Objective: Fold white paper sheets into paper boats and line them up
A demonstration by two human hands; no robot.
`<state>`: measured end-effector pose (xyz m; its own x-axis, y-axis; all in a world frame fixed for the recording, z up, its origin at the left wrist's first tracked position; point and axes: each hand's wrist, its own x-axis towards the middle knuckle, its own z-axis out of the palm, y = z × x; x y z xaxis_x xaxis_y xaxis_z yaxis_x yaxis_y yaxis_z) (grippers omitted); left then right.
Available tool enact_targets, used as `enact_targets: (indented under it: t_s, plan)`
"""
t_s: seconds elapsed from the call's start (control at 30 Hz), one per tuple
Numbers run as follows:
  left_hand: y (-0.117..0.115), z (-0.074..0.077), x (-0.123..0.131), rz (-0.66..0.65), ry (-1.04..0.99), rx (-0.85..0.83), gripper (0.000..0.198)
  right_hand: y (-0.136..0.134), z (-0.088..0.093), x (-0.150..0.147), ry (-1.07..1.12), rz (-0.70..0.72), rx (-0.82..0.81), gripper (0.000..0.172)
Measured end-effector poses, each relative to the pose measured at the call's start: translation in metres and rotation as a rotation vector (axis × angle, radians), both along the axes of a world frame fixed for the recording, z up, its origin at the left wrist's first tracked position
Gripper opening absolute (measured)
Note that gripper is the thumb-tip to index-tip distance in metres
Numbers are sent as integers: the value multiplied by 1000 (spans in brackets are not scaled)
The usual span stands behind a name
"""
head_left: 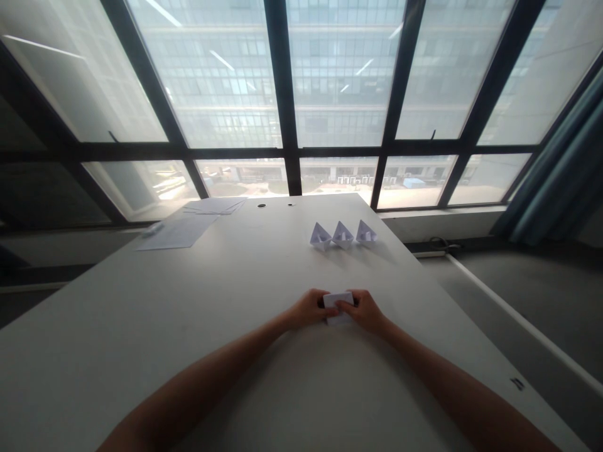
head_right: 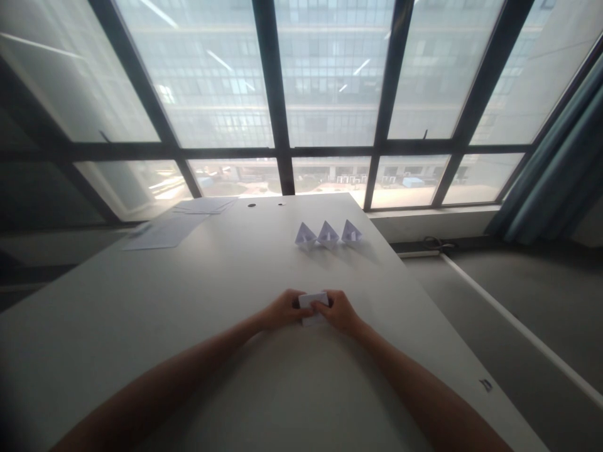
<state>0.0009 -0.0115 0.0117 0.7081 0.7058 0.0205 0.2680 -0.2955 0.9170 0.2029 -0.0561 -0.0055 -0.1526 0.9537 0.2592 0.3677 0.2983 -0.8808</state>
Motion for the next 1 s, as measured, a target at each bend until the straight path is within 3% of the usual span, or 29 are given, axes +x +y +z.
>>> enact_targets:
  t_s: [1.0]
  plan:
    - [4,9,-3,-56,30,36,56,2,3,-2,16,112,-6,40]
